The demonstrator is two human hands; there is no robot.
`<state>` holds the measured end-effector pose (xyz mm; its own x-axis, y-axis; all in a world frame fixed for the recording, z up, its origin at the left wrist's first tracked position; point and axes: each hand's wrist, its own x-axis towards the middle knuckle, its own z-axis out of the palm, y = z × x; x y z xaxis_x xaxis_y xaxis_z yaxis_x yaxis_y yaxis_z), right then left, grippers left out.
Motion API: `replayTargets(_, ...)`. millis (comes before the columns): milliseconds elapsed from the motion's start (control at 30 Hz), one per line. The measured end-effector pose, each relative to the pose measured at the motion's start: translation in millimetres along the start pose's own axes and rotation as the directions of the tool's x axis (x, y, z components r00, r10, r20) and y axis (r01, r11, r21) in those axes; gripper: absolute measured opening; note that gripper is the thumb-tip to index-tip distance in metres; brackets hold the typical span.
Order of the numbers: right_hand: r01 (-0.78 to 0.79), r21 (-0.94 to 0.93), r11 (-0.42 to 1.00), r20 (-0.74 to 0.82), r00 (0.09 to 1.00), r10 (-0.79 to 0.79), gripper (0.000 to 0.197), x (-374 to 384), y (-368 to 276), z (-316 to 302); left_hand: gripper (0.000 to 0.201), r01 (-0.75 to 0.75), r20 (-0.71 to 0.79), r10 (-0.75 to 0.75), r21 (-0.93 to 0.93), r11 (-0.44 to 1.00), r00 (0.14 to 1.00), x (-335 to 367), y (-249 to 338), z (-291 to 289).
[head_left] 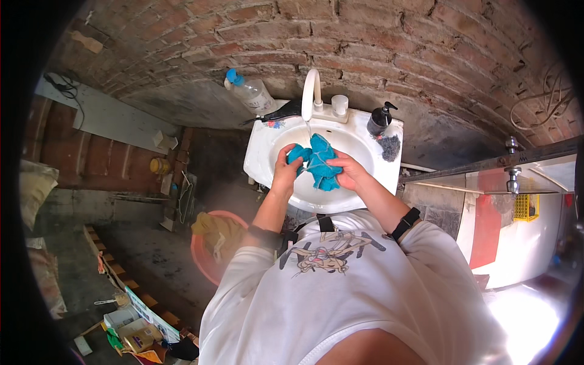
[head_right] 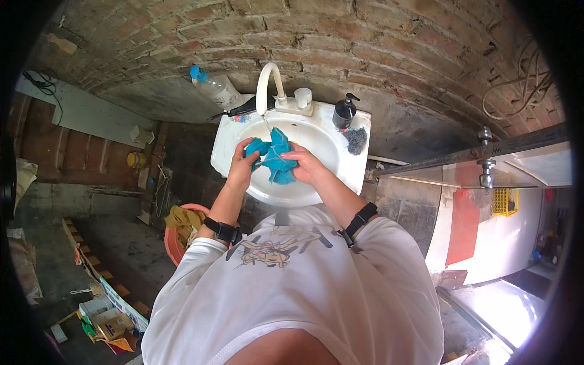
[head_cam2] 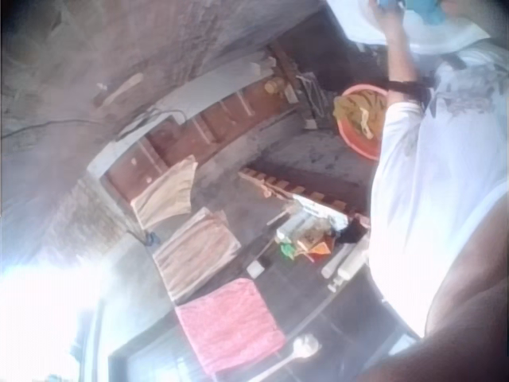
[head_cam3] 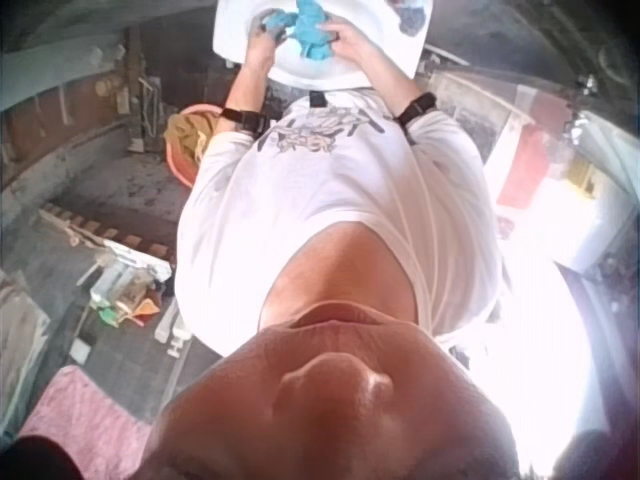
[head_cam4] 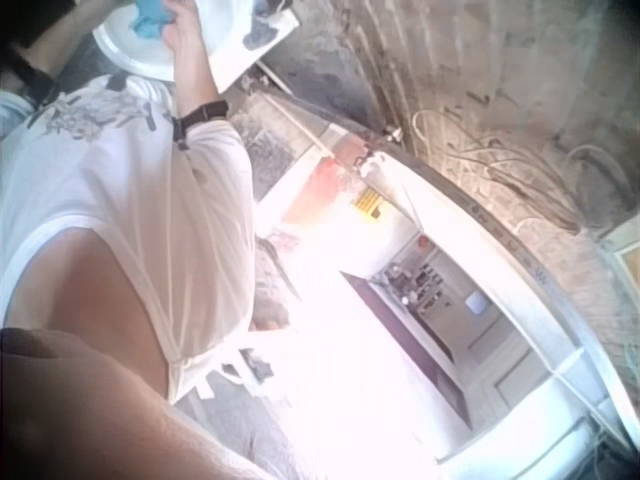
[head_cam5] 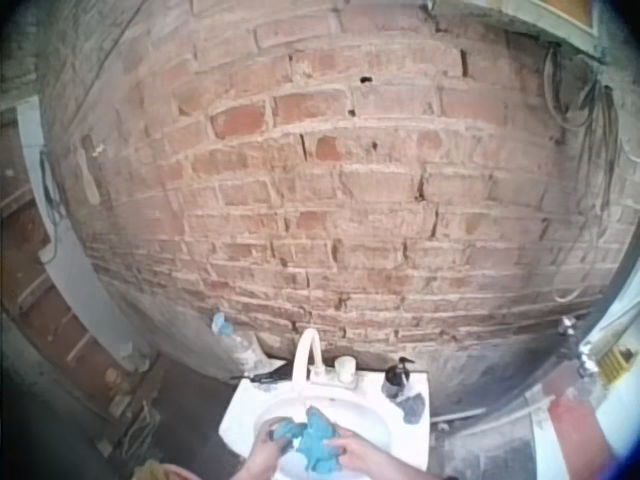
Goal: The person walks to a bathroom, places a blue rag into a sink under a running faucet, and washes it by hand, rubbing and wringing it out.
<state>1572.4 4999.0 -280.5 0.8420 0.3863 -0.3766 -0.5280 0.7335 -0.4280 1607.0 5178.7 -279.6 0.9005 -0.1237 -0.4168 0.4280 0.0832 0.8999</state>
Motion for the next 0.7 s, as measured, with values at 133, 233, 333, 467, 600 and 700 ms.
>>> replayTargets(133, 0.039, 0.006, 0.999, -0.005, 0.999, -0.039, 0.045, 8, 5, 1, 0.039, 0.076, 0.185, -0.053, -0.116, 0.99, 0.981, -2, 13, 15)
replayTargets(233, 0.015, -0.014, 1.0, -0.019, 1.0, -0.015, 0.043, 10, 6, 9, 0.057, -0.168, 0.322, 0.117, 0.137, 0.976, 0.939, 1, 7, 18)
replayTargets(333, 0.023, -0.063, 0.998, -0.121, 0.992, -0.031, 0.037, 6, 4, 20, 0.065, -0.499, 0.468, 0.246, 0.556, 0.665, 0.849, -3, 10, 17)
replayTargets(467, 0.018, 0.052, 0.998, -0.054, 0.998, -0.016, 0.034, 17, 11, 6, 0.051, -0.41, 0.29, 0.293, 0.573, 0.71, 0.911, 12, -15, 7)
replayTargets(600, -0.049, -0.176, 0.983, -0.214, 0.977, 0.01, 0.029, 6, 6, -1, 0.026, 0.017, 0.1, -0.023, 0.055, 0.998, 0.995, 13, -7, 1)
replayTargets(700, -0.12, -0.033, 0.992, -0.382, 0.919, 0.098, 0.03, 13, 16, -28, 0.021, 0.002, 0.033, 0.0, -0.053, 0.999, 0.999, 13, 12, 3)
